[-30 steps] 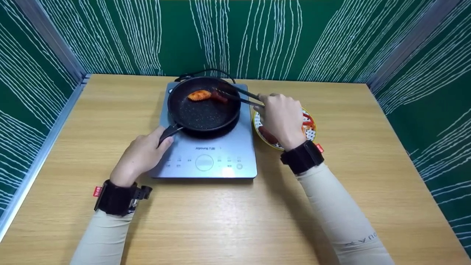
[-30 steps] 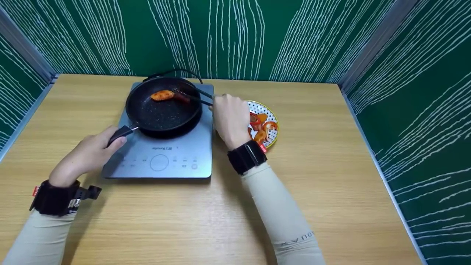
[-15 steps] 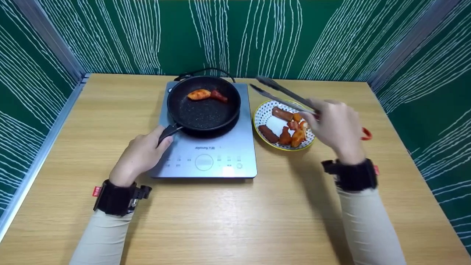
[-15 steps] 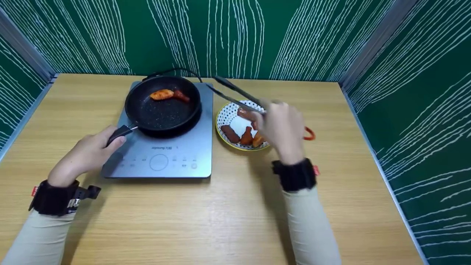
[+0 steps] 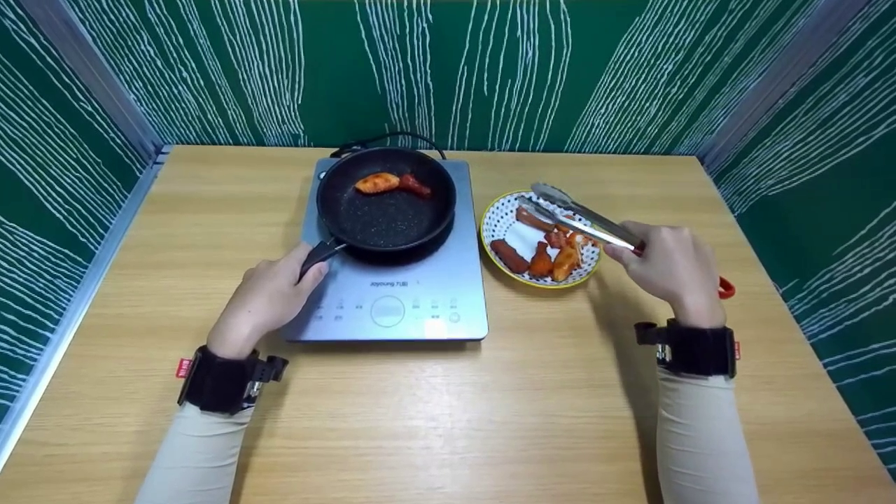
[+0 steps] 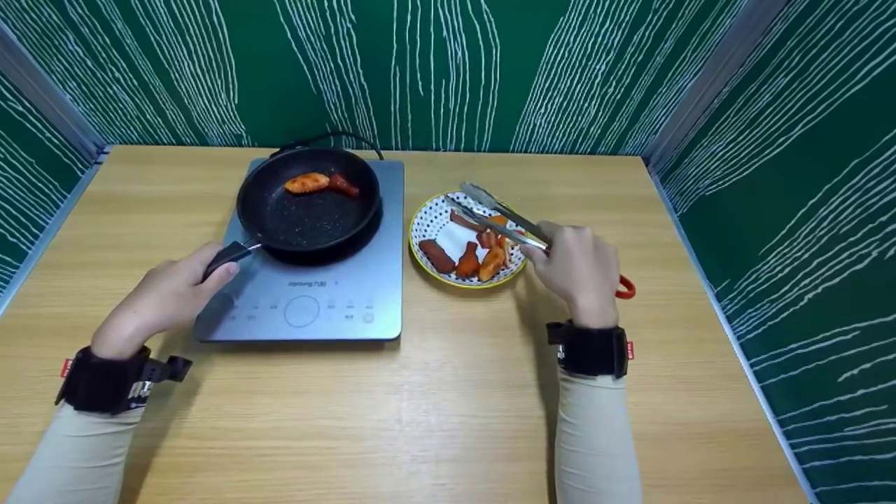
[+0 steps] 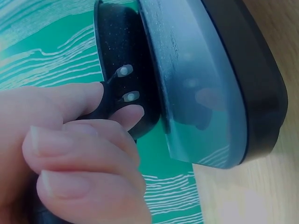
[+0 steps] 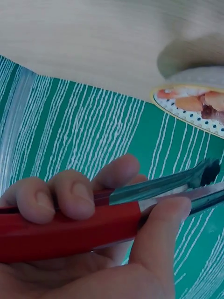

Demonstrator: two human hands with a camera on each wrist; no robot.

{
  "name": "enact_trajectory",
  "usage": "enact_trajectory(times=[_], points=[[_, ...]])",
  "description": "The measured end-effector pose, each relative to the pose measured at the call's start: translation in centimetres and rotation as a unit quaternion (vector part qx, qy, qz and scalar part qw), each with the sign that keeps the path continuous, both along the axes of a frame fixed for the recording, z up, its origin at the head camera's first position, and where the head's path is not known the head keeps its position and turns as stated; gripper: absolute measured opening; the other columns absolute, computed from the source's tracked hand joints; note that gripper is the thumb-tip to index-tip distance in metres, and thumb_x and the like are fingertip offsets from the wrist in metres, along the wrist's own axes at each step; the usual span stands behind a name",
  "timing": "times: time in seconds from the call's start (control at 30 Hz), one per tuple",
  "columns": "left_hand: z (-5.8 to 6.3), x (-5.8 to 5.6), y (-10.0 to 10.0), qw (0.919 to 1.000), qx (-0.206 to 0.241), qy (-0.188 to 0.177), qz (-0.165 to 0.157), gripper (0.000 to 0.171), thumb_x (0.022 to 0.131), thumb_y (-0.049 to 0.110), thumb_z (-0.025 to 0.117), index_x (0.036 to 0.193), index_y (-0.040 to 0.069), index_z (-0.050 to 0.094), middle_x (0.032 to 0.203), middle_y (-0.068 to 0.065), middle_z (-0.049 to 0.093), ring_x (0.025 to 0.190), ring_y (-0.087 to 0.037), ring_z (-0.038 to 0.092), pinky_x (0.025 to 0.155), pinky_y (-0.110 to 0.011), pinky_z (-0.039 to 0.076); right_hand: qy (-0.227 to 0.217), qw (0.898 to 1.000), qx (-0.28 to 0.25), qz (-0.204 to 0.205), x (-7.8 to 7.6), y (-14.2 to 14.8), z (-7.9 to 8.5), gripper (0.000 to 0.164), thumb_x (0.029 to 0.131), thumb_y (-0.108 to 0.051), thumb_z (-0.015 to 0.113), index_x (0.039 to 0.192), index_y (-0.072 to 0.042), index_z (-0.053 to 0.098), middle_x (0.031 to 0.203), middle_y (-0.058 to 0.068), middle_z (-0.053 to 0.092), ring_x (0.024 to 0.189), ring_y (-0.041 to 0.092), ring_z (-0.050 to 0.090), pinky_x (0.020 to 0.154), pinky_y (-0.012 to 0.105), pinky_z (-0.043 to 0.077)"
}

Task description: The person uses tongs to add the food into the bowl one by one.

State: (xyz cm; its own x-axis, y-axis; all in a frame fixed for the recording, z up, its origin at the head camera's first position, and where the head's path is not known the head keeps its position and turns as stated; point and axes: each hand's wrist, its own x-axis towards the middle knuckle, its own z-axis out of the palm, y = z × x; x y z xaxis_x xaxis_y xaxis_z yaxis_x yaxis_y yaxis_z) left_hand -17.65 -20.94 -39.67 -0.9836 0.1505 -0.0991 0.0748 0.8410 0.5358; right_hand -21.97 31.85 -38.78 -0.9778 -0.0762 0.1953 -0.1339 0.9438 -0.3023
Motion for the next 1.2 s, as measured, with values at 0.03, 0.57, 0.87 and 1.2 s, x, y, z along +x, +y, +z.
enact_trajectory(times=[0.03, 0.57, 0.87, 1.2], points=[[0.0, 0.0, 0.0, 1.0, -0.001, 0.002, -0.001, 0.026, 0.115, 0.037, 0.047, 0.117, 0.012, 0.051, 0.083, -0.008, 0.044, 0.076, -0.03, 0.052, 0.064, -0.038, 0.034, -0.008, 1.0, -0.001, -0.001, -0.1, 0.2, -0.1, 0.036, 0.098, -0.039, 0.078, 0.124, -0.013, 0.077, 0.093, 0.014, 0.071, 0.076, 0.033, 0.058, 0.065, 0.043, 0.035], [0.0, 0.0, -0.1, 1.0, 0.007, 0.001, -0.001, 0.028, 0.115, 0.039, 0.047, 0.118, 0.011, 0.052, 0.087, -0.012, 0.049, 0.081, -0.032, 0.054, 0.065, -0.039, 0.034, -0.061, 0.998, 0.005, -0.005, -1.1, 1.2, -1.8, 0.044, 0.096, -0.043, 0.08, 0.125, -0.01, 0.075, 0.073, 0.009, 0.06, 0.066, 0.029, 0.05, 0.062, 0.041, 0.031], [0.2, 0.1, 0.0, 0.9999, 0.01, -0.004, 0.001, 0.03, 0.115, 0.041, 0.046, 0.117, 0.011, 0.051, 0.085, -0.009, 0.045, 0.08, -0.031, 0.053, 0.065, -0.038, 0.034, -0.062, 0.998, 0.011, -0.011, -1.1, 0.9, -1.7, 0.032, 0.096, -0.037, 0.081, 0.117, -0.013, 0.077, 0.075, 0.009, 0.062, 0.07, 0.031, 0.051, 0.062, 0.041, 0.031], [-0.2, 0.0, -0.2, 1.0, 0.007, 0.002, -0.003, 0.026, 0.115, 0.037, 0.047, 0.118, 0.011, 0.05, 0.082, -0.007, 0.042, 0.074, -0.029, 0.052, 0.063, -0.037, 0.032, -0.046, 0.998, 0.041, 0.017, -1.2, -0.1, -1.9, 0.033, 0.097, -0.037, 0.08, 0.122, -0.015, 0.078, 0.078, 0.007, 0.064, 0.072, 0.03, 0.055, 0.062, 0.04, 0.032]])
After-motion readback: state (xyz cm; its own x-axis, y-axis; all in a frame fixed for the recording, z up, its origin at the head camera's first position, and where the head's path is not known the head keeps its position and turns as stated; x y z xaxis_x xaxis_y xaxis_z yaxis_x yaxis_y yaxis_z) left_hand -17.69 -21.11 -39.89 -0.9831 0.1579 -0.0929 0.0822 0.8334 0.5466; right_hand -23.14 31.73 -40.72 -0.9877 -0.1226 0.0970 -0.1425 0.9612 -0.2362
